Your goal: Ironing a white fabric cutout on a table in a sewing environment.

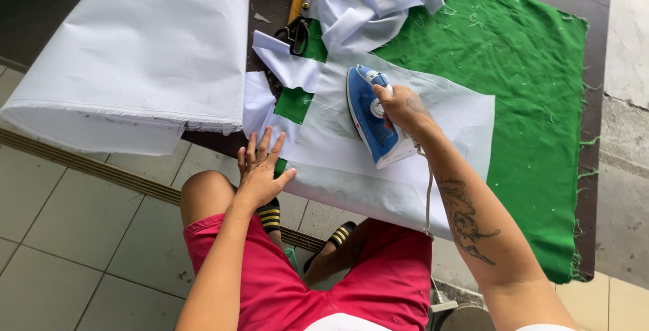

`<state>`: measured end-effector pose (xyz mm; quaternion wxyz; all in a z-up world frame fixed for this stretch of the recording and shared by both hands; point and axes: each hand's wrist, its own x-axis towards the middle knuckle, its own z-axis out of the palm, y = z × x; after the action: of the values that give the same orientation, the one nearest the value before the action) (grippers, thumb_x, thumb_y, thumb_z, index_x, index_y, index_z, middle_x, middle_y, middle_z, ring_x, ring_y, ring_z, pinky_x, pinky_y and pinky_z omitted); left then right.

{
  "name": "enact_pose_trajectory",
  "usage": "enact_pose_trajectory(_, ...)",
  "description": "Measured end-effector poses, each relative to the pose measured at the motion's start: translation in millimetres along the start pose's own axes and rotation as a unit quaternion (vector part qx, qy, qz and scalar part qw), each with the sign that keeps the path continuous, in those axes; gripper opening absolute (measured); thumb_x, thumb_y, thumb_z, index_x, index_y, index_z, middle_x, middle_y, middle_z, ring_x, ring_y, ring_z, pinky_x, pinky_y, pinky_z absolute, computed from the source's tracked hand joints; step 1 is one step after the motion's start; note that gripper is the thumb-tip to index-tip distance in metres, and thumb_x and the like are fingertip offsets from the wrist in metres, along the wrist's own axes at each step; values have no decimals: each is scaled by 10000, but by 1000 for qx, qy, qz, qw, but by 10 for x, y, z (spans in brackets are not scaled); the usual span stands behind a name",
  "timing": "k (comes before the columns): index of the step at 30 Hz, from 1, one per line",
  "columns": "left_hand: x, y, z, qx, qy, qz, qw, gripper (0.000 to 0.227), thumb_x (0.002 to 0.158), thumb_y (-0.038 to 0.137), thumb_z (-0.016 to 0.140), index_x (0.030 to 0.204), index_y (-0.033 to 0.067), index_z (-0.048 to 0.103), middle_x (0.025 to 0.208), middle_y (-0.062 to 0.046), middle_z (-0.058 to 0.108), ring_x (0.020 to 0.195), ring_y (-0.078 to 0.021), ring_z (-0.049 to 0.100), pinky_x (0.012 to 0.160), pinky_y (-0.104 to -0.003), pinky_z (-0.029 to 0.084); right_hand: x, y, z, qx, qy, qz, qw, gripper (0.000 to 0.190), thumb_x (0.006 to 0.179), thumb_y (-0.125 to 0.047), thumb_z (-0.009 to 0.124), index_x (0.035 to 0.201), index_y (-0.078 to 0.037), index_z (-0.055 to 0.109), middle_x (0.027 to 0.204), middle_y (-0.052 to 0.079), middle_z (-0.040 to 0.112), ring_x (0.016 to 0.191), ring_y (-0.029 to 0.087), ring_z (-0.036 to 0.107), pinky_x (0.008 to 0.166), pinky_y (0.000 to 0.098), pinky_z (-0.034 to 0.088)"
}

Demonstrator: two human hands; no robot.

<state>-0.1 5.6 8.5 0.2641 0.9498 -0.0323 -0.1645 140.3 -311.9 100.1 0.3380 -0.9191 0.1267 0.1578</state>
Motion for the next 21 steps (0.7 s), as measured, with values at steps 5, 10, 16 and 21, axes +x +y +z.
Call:
enact_pose_trajectory(5, -16, 25, -26, -6, -5, 1, 1000, 866, 932, 578, 572, 1655, 371, 142, 1748, 48, -57, 1589, -311, -88, 1258, -531, -51, -92, 450, -301, -26, 16, 7, 1000, 597, 1023, -572, 548, 962, 7, 684, 632, 128, 669, 482, 244, 694, 586, 391, 591)
enact_pose_trajectory(10, -7, -11, 1, 12, 5, 1, 1000, 860, 935, 585, 551, 1655, 370, 133, 1749, 48, -54, 1590, -316, -82, 1255, -540, -46, -224, 922, -691, -77, 22, 34, 996, 666, 1065, -577, 465, 906, 32, 683, 642, 198, 677, 650, 342, 731, 761, 508, 547)
enact_pose_trajectory(16, 15, -63, 31, 31, 5, 1, 1000, 858, 932, 594, 546, 1654, 365, 144, 1749, 46, -58, 1588, -319, -87, 1251, -546, -45, -365, 1510, -1061, -109, 71, 103, 986, 702, 1021, -724, 464, 840, -89, 701, 631, 119, 719, 805, 307, 753, 817, 462, 540)
enact_pose_trajectory(21, 31, -95, 47, 31, 3, 6, 999, 868, 923, 620, 535, 1654, 375, 137, 1748, 49, -58, 1585, -320, -91, 1246, -542, -59, -448, 1831, -1335, -109, 102, 153, 977, 697, 1023, -728, 462, 861, -89, 690, 605, 98, 718, 764, 271, 760, 797, 457, 550)
